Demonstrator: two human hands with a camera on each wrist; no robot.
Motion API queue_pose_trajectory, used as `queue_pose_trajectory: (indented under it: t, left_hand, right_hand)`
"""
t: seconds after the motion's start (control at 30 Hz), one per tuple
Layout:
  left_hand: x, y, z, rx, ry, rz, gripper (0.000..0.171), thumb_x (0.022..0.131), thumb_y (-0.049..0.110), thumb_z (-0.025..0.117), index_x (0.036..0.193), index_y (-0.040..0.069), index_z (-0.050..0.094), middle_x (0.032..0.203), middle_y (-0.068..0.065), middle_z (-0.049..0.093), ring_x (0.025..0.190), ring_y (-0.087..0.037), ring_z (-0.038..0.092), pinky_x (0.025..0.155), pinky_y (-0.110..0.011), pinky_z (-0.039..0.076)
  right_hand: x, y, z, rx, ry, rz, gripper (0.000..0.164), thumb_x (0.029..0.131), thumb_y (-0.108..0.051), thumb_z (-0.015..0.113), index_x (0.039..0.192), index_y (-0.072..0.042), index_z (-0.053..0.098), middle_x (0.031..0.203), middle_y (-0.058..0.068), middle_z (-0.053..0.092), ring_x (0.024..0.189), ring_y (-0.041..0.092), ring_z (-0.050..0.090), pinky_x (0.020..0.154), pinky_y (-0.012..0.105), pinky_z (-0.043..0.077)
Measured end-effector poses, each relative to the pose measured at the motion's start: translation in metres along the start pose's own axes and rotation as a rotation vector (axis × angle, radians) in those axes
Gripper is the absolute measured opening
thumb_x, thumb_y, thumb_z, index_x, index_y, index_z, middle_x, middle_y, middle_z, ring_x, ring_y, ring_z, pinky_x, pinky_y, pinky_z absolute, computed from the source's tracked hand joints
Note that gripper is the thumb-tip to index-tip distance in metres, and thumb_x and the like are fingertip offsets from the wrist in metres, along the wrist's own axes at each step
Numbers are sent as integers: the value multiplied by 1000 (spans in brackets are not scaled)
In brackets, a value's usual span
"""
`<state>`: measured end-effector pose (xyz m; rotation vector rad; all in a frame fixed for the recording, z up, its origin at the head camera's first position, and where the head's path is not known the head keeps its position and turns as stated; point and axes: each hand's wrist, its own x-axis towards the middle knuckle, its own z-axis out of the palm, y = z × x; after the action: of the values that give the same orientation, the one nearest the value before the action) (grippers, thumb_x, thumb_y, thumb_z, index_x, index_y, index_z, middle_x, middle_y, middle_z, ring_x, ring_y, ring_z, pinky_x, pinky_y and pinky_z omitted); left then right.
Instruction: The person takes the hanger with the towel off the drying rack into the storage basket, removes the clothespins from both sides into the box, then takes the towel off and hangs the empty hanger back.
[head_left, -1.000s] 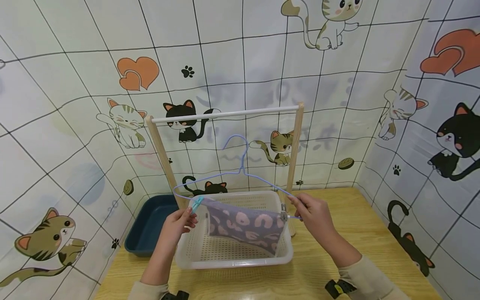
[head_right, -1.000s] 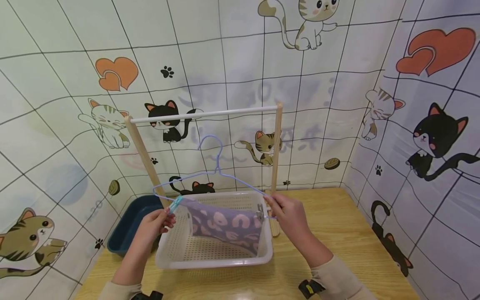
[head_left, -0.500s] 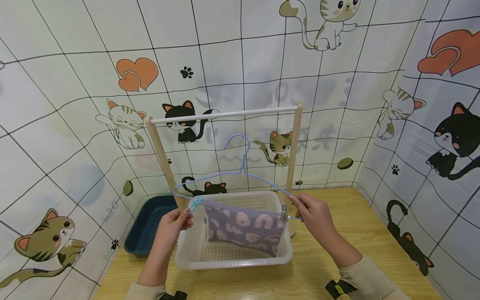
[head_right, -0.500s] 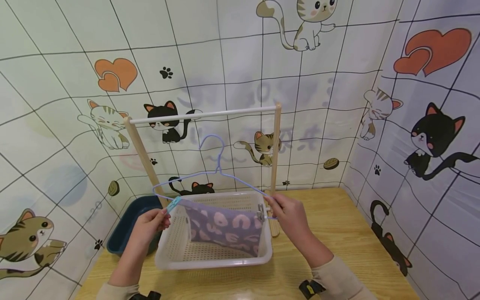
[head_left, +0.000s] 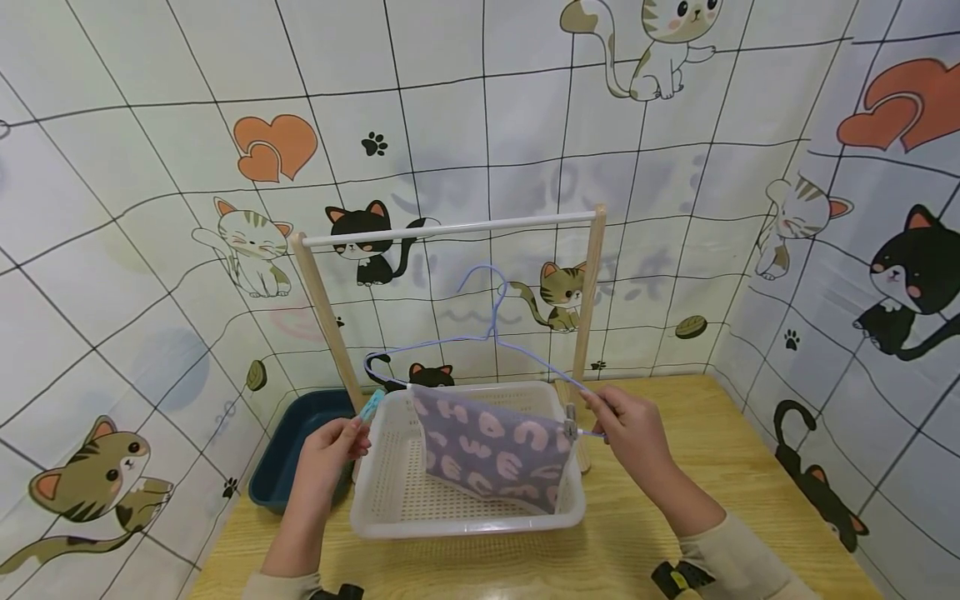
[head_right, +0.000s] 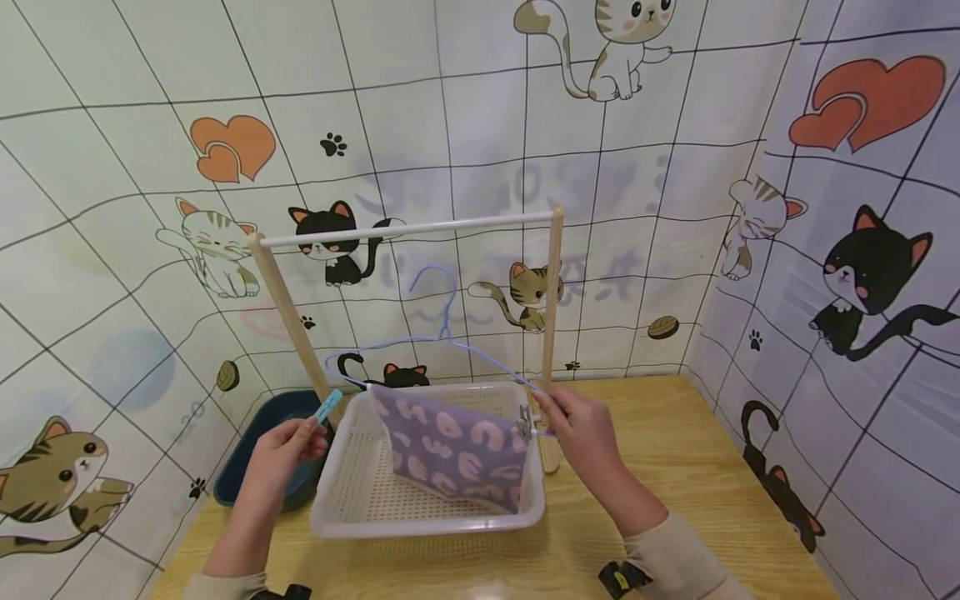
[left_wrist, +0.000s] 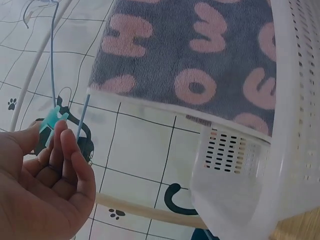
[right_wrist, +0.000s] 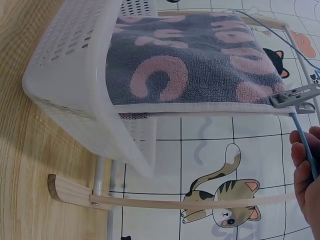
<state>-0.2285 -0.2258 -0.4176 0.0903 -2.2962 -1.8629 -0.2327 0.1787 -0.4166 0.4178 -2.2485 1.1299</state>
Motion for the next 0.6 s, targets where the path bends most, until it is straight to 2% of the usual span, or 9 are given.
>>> queue_pose_trajectory:
  t: [0.17,0.4,0.6]
  left_hand:
    - [2,-6,-6,23,6,-1,34,102,18,54,103,-14,63,81,-9,66,73,-12,64,71,-24,54]
    - [3,-14,-16,164,42,-36,40,101,31,55,114,-6,65,87,-8,68,84,-15,67,80,-29,54]
    - [7,-25,-24,171,80,-73,46,97,36,61,117,-5,65,85,-7,70,80,-12,66,73,-20,51]
  right_hand:
    - [-1,0,1,-8,6,-11,15,97,-16,63,82,-14,67,55,-10,54,43,8,50,40,26,43]
    - [-2,1,3,-1,3,-15,15,96,-15,63,82,-14,67,55,-8,56,43,10,51,39,27,43]
    - [-2,3,4,-5,2,-7,15,96,-16,63,83,-14,68,55,-10,55,44,12,52,40,27,42]
